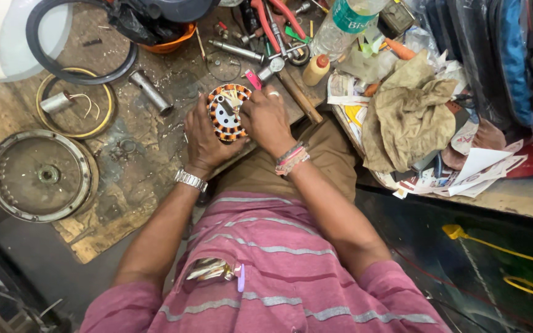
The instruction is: The person manipulates a circular electrical component with copper windings, inserting and adjusting small parts by hand. They then attach a beige circular cover to the component and use a hammer to tap it into place. The work occurs on a cluttered bench with various tools and parts nearby.
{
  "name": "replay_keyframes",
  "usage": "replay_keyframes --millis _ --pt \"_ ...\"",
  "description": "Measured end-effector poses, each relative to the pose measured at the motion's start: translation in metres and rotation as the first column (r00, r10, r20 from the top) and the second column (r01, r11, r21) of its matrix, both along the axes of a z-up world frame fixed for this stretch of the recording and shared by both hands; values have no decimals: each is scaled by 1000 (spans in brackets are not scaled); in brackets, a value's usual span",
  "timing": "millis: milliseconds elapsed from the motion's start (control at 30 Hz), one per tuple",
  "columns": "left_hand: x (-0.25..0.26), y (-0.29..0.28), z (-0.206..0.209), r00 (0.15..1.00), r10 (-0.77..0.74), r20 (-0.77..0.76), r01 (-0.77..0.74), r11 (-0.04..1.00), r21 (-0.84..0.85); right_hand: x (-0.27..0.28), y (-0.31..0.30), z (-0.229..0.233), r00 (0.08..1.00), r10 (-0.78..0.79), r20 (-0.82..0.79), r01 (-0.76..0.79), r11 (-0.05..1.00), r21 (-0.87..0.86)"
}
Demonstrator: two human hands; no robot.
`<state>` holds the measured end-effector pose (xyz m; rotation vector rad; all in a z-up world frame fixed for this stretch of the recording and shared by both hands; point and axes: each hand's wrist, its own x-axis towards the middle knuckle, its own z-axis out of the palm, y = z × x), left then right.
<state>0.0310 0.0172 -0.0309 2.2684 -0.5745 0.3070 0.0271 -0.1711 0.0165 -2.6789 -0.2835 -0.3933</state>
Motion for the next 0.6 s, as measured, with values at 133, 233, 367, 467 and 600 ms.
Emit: replay_keyframes --millis 133,233,367,467,600 --pt "2 -1 0 998 -22 61 23 999 -26 6 3 -12 995 87 38 -87 996 -12" --pt "2 0 1 997 -20 72 22 999 -26 3 6 -13 997 60 41 -60 998 -2" --pt "2 -1 3 996 -14 92 15 1000 -12 -5 5 1 996 -54 -72 58 997 51" --pt "1 -1 3 999 -13 53 14 1000 -14 -8 8 12 990 -106 -97 107 994 9" --pt "2 0 3 994 -20 106 22 1000 -17 -8 11 14 985 -150 -84 149 989 -17"
